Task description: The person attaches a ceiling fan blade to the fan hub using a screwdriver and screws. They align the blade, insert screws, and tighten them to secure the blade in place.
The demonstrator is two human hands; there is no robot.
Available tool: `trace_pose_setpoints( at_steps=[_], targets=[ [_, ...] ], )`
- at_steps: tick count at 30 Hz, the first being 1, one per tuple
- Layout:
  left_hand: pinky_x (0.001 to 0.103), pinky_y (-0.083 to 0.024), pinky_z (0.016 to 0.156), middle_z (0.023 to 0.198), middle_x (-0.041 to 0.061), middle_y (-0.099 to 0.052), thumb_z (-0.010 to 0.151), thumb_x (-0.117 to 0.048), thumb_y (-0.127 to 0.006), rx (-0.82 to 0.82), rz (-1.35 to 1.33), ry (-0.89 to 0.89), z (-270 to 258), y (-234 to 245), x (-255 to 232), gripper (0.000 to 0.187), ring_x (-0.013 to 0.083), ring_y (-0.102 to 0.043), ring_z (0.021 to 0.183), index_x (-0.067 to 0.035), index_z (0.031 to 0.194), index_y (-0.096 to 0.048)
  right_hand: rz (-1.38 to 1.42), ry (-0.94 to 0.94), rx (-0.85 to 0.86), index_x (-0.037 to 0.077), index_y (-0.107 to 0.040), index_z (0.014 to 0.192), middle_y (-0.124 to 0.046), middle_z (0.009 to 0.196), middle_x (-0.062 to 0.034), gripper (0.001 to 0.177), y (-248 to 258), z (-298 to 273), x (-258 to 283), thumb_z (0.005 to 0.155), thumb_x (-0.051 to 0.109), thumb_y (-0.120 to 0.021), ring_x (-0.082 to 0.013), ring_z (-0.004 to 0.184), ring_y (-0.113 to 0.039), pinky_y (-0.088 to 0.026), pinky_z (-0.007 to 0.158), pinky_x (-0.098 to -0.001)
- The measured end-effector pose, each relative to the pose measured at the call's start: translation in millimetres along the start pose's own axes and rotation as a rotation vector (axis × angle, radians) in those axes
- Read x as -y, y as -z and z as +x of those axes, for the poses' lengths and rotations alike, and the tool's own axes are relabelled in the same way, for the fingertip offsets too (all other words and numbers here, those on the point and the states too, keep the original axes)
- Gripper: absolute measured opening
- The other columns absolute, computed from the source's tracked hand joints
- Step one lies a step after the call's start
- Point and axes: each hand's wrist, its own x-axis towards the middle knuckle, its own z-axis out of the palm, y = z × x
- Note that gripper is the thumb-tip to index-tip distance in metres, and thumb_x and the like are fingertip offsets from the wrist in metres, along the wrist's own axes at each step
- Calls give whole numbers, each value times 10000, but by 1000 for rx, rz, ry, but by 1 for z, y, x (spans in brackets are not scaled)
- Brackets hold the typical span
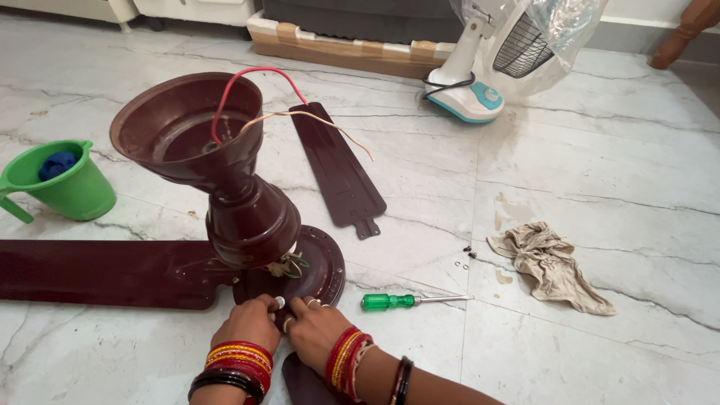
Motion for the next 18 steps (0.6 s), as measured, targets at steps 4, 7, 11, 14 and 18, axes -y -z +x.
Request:
trace_pose_setpoints(
  at_steps=[4, 7, 11, 14, 18],
  targets=[
    [408, -579, 989, 1293, -7, -704, 1003, -277, -571, 22, 9, -10, 4, -8, 5, 296, 246, -683, 1189, -306, 1275, -684, -58, -57, 89, -52, -703, 991, -628, 1046, -214, 208, -5, 11, 0, 919, 102, -583, -355, 960, -670, -589, 766, -425],
    [405, -573, 992, 1314, -18, -680, 990, -272, -576, -11, 3, -63, 3, -15, 11, 292, 241, -671, 1195, -283, 1261, -685, -134, -10, 104, -36, -706, 982, -630, 1036, -213, 206, -9, 7, -2, 918, 123, -591, -357, 953, -667, -578, 750, -422],
    [380, -580, 990, 1329, -48, -673, 996, -269, -569, -14, 11, -59, 9, -16, 10, 284, 211, -675, 1195, -286, 1252, -691, -339, 126, -45, -18, -681, 1057, -653, 964, -176, 251, -12, -1, -7, 929, 175, -586, -341, 935, -670, -546, 818, -423],
    [365, -591, 978, 1321, -68, -682, 999, -267, -573, 24, 3, -27, 8, -16, 11, 285, 194, -693, 1178, -290, 1259, -689, -479, 165, -28, -2, -653, 1116, -669, 932, -155, 285, -16, 1, -6, 949, 214, -570, -317, 906, -672, -501, 899, -428],
    [367, -587, 974, 1295, -39, -698, 993, -278, -592, -4, -3, -5, 6, -14, 11, 287, 220, -695, 1163, -314, 1254, -705, -619, 135, 99, 31, -616, 1112, -676, 904, -131, 268, -19, 6, -1, 962, 242, -550, -286, 881, -662, -442, 908, -406]
  ],
)
